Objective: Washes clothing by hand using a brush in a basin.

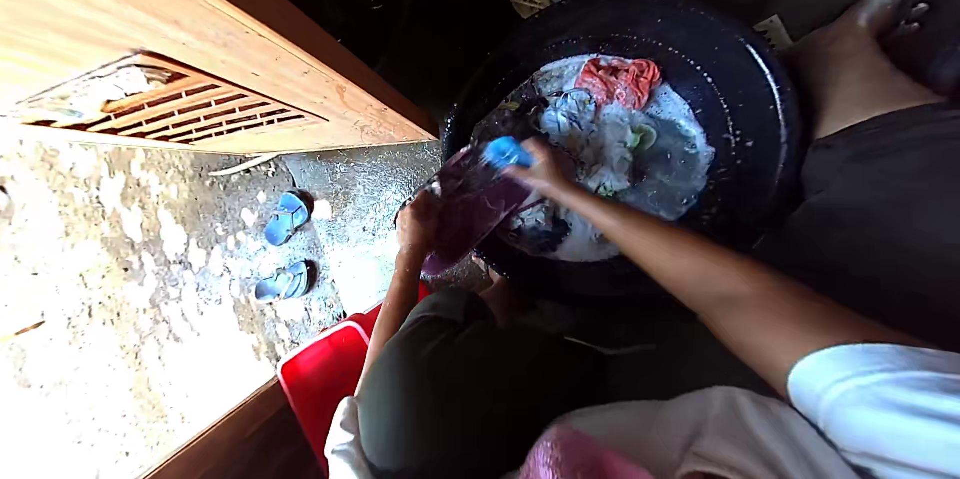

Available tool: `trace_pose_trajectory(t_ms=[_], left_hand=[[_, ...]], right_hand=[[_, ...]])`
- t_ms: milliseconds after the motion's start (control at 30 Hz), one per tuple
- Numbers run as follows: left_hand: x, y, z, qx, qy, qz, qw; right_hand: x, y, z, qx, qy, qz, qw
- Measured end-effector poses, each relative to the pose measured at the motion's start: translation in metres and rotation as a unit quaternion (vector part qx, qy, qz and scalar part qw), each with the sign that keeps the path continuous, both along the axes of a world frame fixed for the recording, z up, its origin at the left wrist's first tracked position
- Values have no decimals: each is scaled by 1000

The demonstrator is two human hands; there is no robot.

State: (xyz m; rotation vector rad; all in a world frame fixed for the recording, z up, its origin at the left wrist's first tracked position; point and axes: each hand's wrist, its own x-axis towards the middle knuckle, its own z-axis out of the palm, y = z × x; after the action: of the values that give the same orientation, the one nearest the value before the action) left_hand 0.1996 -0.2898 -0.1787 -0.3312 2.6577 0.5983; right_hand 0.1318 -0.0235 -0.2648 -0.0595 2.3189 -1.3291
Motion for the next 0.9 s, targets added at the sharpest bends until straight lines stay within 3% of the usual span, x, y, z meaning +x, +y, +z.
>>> trace_pose_trajectory(t_ms=[67,133,233,300,400,533,600,633,700,767,833,867,900], left_hand=[[0,4,1,-10,10,7,1000],[-2,8,-4,5,18,9,1000],[-8,26,-14,43,13,7,999],[-4,40,-15,56,-4,20,998],[-1,41,-18,53,10,21,998],[-7,47,-22,73,26,13,997],[-5,54,-32,71,-4,18,997],[-14,52,-33,75,-12,26,997],[-26,45,-28,104,-39,27,993],[-23,47,-27,131,-37,7,991],[-23,44,-25,136,-24,-9,990],[-24,42,-26,140,-18,-15,990],[-23,40,-28,146,-12,-19,989]], right_hand=[[-29,55,-14,66,-51,-85,993],[-47,61,12,87,-70,-114,987],[-35,-19,69,-34,-6,-129,991],[-4,-75,87,-104,-15,-57,993],[13,-62,50,-57,20,39,997],[-45,97,-25,106,-29,-78,991],[-45,175,-20,100,-81,-127,983],[-49,191,-10,48,-61,-148,986],[-48,197,-5,5,22,-211,977],[-10,211,-30,90,74,-237,965],[38,204,-71,188,28,-248,950],[59,189,-79,187,-13,-281,941],[76,173,-80,107,-41,-342,933]])
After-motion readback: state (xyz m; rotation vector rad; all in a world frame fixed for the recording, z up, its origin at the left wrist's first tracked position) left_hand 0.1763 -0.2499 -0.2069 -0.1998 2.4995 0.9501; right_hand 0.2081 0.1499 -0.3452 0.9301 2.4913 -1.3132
